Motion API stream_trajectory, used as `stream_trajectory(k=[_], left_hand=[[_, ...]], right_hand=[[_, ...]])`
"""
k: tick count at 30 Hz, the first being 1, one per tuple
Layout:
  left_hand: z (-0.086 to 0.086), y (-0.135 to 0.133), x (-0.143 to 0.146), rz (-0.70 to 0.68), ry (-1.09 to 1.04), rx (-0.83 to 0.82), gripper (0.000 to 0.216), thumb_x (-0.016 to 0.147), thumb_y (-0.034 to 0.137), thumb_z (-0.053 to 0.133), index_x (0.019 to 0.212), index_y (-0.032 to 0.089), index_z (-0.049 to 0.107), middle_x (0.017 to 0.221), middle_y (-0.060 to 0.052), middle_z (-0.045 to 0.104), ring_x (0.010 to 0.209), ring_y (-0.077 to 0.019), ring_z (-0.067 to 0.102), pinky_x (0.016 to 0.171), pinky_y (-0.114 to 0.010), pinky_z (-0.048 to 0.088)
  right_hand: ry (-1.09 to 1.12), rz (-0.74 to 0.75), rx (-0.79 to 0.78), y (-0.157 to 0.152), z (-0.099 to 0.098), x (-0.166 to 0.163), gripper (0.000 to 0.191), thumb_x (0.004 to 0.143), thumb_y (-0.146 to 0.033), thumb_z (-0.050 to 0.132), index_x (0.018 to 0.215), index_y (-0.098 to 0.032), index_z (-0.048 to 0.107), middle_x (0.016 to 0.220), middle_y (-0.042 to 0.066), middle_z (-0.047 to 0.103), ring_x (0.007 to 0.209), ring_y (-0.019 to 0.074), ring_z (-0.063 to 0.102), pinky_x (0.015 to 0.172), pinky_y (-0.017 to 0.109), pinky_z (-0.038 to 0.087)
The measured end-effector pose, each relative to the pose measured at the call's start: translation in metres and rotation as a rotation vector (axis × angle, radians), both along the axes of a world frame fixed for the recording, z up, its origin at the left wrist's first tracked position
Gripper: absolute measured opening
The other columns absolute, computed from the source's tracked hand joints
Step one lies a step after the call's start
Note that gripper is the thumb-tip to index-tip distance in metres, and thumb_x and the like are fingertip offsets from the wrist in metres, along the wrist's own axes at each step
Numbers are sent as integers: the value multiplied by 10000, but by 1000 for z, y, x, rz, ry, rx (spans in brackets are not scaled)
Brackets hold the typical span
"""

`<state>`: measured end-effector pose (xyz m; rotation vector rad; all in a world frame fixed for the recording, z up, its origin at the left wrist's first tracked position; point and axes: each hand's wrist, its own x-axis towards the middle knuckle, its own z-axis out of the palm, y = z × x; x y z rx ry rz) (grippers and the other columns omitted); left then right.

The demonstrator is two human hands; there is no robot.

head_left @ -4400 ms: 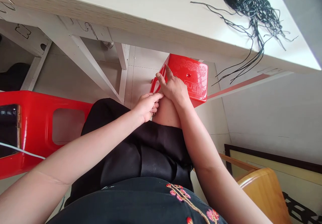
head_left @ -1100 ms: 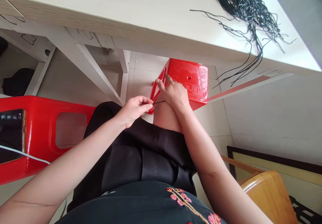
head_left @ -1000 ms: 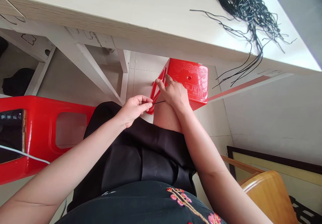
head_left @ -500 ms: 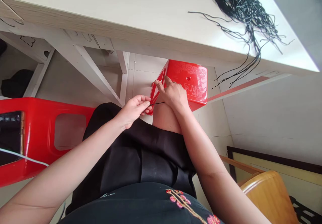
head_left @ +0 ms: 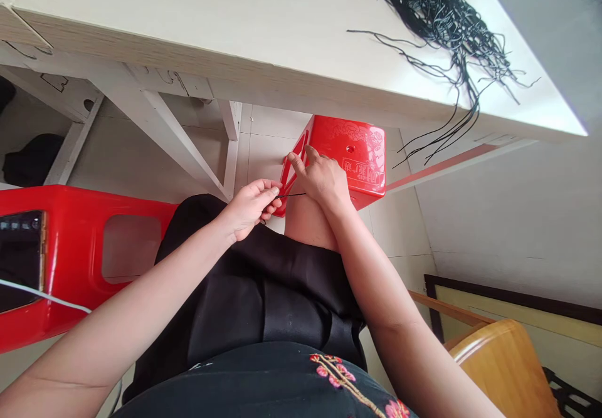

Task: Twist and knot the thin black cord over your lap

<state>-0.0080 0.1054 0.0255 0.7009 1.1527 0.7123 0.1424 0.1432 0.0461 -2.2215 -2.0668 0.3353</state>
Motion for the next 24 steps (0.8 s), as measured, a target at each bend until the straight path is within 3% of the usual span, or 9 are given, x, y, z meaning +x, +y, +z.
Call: stream_trajectory(k=[4,8,13,17,24], left_hand=[[2,0,-2,-26,-28,7,198,755,339,631,858,177,584,589,38,502,480,-50,424,425,-168,238],[4,0,-6,-142,2,70,287,739,421,645,875,174,592,580,42,510,491,-56,436,464,-185,297],[6,6,-1,-322,69,141,385,676,305,722,1001,169,568,655,25,589,603,-100,543,595,-249,420],[4,10,15,-287,105,217,266,643,185,717,884,150,609,765,-14,643,733,-123,593,699,-272,455],[-5,14,25,-225,239,467,135,684,272,666,757,159,669,764,-39,676,781,-186,618,761,-314,465]], right_hand=[[-2,3,-10,-1,1,0,748,844,-690,132,1311,-188,430,988,135,652,969,307,583,744,369,441],[8,4,-15,-2,3,0,734,845,-688,132,1290,-196,446,985,131,651,967,300,581,739,365,437],[2,2,-12,-3,3,-2,722,850,-683,136,1267,-190,458,976,130,649,956,290,584,743,364,439],[-3,5,-10,-2,3,-4,718,860,-671,140,1310,-184,414,1012,142,644,989,296,571,762,377,437],[50,1,11,-1,3,-3,717,860,-667,118,1341,-208,387,1033,134,647,1001,315,567,766,399,441]])
